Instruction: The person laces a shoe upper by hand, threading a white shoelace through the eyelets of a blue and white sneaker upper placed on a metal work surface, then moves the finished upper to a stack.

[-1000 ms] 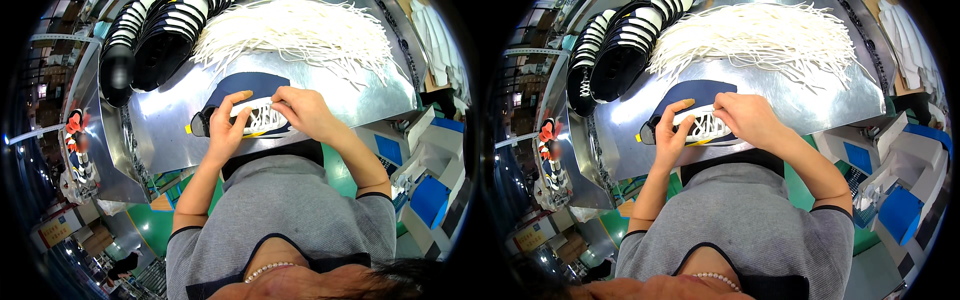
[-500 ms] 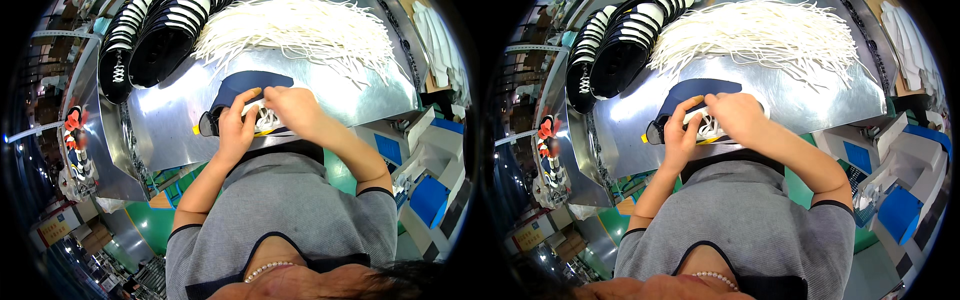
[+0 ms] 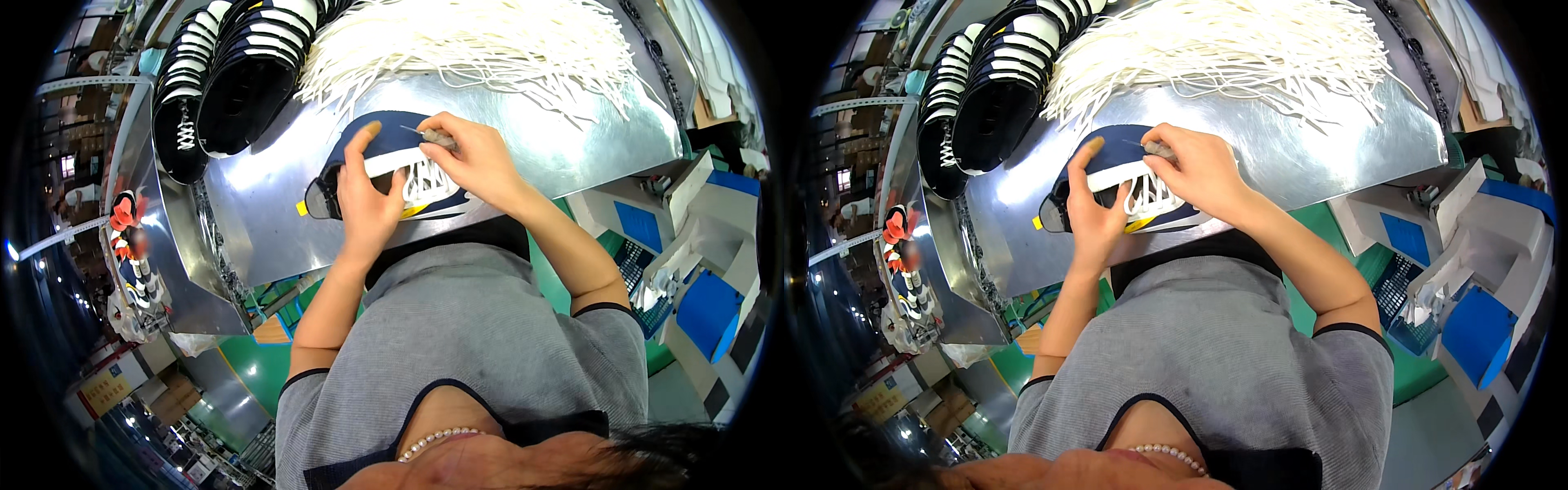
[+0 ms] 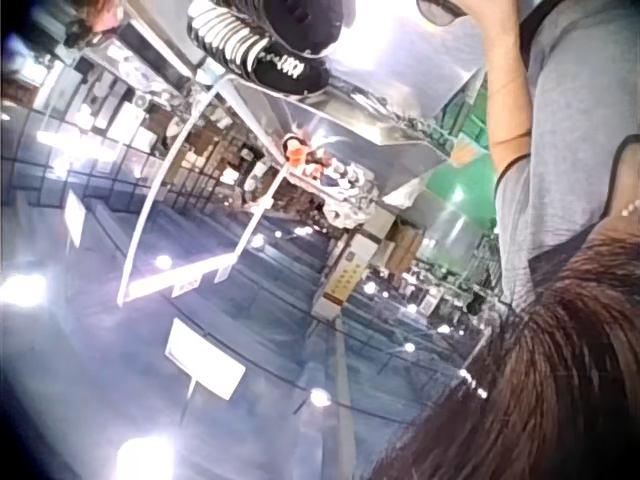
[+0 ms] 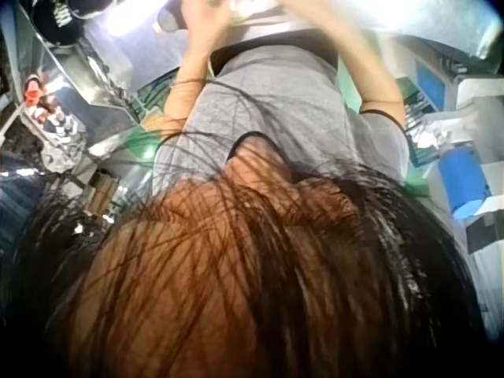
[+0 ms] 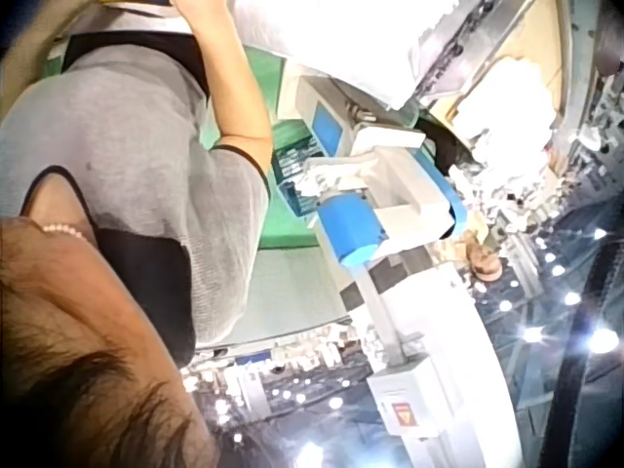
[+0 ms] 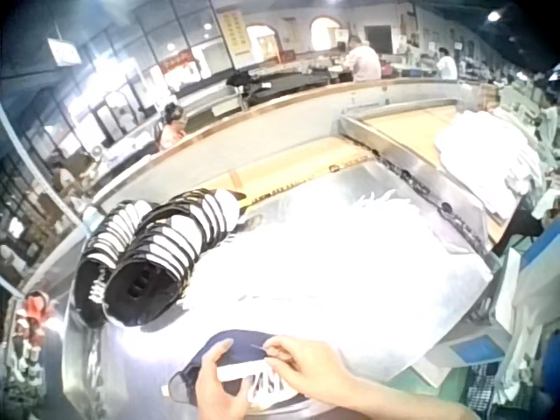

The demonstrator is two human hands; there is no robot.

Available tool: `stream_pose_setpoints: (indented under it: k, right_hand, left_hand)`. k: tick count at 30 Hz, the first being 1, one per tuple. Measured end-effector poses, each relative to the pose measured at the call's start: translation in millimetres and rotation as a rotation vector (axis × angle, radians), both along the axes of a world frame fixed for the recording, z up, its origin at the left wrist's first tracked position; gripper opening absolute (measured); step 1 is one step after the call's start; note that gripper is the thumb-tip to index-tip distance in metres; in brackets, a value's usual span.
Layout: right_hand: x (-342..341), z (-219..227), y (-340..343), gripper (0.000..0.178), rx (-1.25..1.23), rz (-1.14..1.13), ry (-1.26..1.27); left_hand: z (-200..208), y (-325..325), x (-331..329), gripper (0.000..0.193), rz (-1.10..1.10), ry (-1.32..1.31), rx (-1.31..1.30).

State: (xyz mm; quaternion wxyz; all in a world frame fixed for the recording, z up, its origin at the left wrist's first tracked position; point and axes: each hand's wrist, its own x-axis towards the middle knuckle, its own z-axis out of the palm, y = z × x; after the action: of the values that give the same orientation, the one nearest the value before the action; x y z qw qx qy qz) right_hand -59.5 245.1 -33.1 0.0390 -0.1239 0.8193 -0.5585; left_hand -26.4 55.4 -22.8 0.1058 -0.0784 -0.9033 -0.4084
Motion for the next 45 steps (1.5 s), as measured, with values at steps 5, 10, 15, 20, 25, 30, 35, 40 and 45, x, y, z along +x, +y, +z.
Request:
stream_pose_setpoints:
  k: [5,10,15,20,25,30,35,40,45]
  right_hand:
    - [0,-8,-3,0.023,-0.036,-0.025,-0.008]
    - [-1,-7,-8,0.023,0.027,-0.065,0.013]
    - [-8,-15,-6,0.023,-0.205,-0.268,-0.037]
    - [5,1,-1,0.017,-0.272,0.056,0.225]
    - [12,-8,-9,0.026,0.132,0.133,0.493]
    - [11,-14,-17,0.026,0.036,0.023,0.524]
    - [63,37,-16,0.030,-0.321,0.551,0.545]
    - [49,11,-15,0.019,-0.164,0.253,0.272]
    - [10,23,3,0.018,0.113,-0.118,0.172]
  left_hand:
    - [-1,6,-8,0.074,0.057,0.016,-0.010]
    - [17,0,-12,0.074,-0.032,-0.483,0.478]
    - [27,-21,-7,0.071,-0.220,-0.658,0.747]
    - [31,-15,-13,0.066,-0.124,-0.681,0.672]
    - [27,-19,-11,0.065,-0.180,-0.730,0.590]
    - [22,-25,-14,0.042,-0.163,-0.755,0.619]
    - [9,-18,-20,0.038,-0.044,-0.619,0.598]
    - [8,-11,-19,0.036,-0.049,-0.567,0.519]
    - [5,-10,-15,0.034,-0.059,-0.539,0.484]
